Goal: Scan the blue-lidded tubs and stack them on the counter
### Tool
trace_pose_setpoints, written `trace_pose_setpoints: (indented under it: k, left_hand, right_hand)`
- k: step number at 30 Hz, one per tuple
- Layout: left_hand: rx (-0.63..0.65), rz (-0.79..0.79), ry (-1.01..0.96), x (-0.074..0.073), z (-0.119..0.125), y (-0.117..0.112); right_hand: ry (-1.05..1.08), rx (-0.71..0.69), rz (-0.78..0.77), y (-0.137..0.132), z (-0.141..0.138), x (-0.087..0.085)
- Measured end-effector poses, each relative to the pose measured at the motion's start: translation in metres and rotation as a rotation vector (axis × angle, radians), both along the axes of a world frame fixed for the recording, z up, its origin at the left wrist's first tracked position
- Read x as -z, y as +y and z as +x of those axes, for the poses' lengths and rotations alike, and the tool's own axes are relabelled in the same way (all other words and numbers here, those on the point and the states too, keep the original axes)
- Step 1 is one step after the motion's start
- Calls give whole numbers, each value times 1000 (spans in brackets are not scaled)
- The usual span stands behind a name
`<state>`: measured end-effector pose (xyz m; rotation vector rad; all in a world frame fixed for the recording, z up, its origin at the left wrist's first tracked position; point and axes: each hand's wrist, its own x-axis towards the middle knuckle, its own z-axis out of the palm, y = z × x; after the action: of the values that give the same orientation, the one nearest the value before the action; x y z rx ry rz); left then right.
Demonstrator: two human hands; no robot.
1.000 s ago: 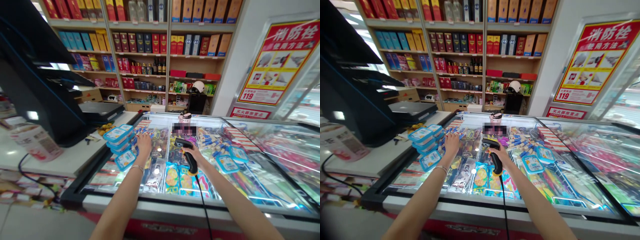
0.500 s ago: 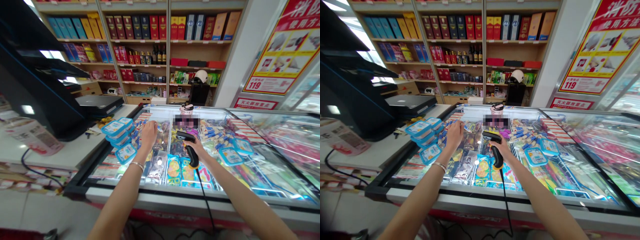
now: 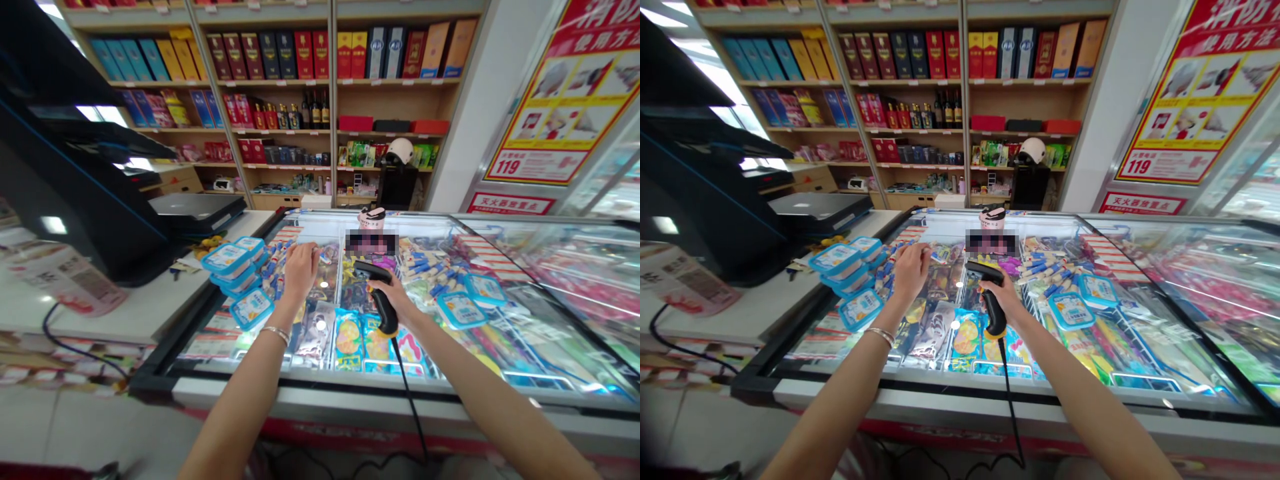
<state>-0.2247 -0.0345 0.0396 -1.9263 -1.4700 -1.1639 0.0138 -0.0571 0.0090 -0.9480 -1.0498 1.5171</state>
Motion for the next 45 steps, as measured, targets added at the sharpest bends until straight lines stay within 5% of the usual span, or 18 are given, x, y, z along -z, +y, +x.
trace_pose_setpoints:
  k: [14,19,24,27,30,35,40,45]
  left_hand:
    - [-24,-70,-95,-1,1,-4]
    - [19,-106,-185,4,10,-1]
    - [155,-202,-277,-2,53,10]
    - [294,-280,-280,-7,95,18]
    - [364,-337,-236,-3,140,25]
    - [323,-351,-271,21,202,31]
    - [295,-396,-314,44,230,41]
    - [398,-456,-254,51,236,54]
  right_hand:
    - [33,-42,2,3,0,2]
    - [86,-30,103,1,5,-26]
    - [172,167,269,0,64,-78]
    - [177,306,315,1,126,-90]
    - [223,414,285,1,189,-78]
    - [396,564,180,-5,262,-35]
    - [524,631,117,-8,288,-3]
    - [554,693,68,-8,291,5]
